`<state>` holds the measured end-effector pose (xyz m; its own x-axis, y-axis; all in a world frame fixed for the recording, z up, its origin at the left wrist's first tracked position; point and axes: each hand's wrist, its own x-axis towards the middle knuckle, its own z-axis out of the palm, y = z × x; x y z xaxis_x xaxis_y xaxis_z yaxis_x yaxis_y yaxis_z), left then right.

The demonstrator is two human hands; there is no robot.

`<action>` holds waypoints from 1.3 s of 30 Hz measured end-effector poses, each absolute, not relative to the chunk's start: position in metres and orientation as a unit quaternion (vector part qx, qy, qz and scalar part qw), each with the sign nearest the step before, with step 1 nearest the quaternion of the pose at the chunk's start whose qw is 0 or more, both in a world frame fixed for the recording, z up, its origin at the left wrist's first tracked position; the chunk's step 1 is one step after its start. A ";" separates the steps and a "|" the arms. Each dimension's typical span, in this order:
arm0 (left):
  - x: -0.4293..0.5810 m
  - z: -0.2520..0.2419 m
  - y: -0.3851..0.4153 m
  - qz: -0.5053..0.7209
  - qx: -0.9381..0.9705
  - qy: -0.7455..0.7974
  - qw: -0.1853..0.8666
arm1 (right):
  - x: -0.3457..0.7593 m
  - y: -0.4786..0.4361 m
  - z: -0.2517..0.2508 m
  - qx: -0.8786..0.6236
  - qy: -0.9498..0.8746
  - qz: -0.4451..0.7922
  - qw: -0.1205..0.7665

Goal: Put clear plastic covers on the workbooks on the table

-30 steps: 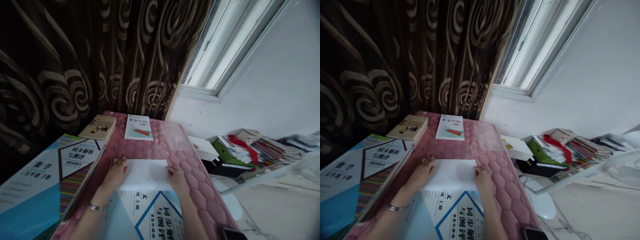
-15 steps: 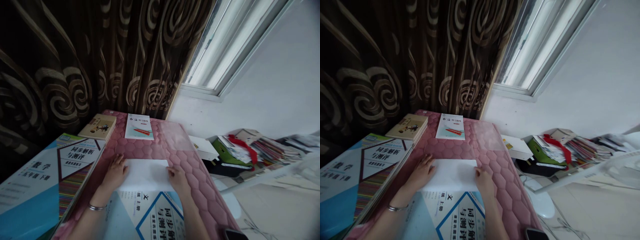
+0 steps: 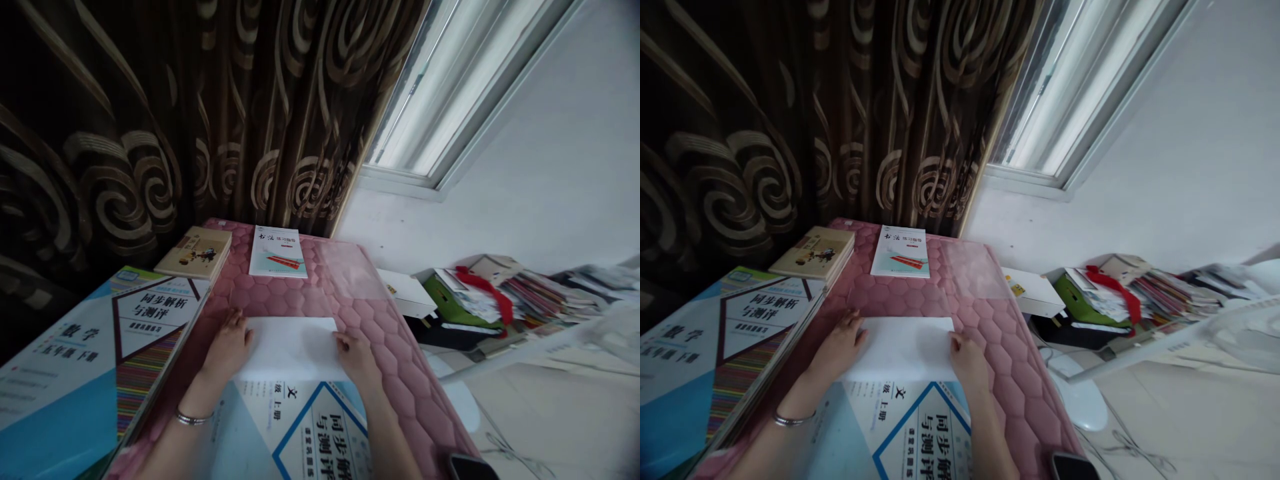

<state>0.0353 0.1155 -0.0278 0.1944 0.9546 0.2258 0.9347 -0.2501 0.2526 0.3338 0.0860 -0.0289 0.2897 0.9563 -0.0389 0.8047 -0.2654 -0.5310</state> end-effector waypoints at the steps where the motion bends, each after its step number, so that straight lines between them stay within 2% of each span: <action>1: 0.036 -0.027 0.115 0.164 0.773 0.613 0.026 | 0.334 0.086 -0.029 -0.775 -0.569 0.176 0.211; 6: 0.036 -0.025 0.115 0.136 0.774 0.619 0.013 | 0.333 0.086 -0.028 -0.774 -0.572 0.186 0.200; 13: 0.036 -0.030 0.115 0.157 0.770 0.618 0.019 | 0.331 0.085 -0.023 -0.776 -0.573 0.182 0.192; 20: 0.037 -0.026 0.112 0.145 0.782 0.605 0.037 | 0.332 0.086 -0.026 -0.763 -0.582 0.166 0.228; 30: 0.033 -0.031 0.117 0.191 0.786 0.587 0.039 | 0.332 0.085 -0.026 -0.765 -0.581 0.175 0.213; 39: 0.035 -0.030 0.115 0.174 0.782 0.598 0.034 | 0.331 0.085 -0.024 -0.769 -0.582 0.178 0.198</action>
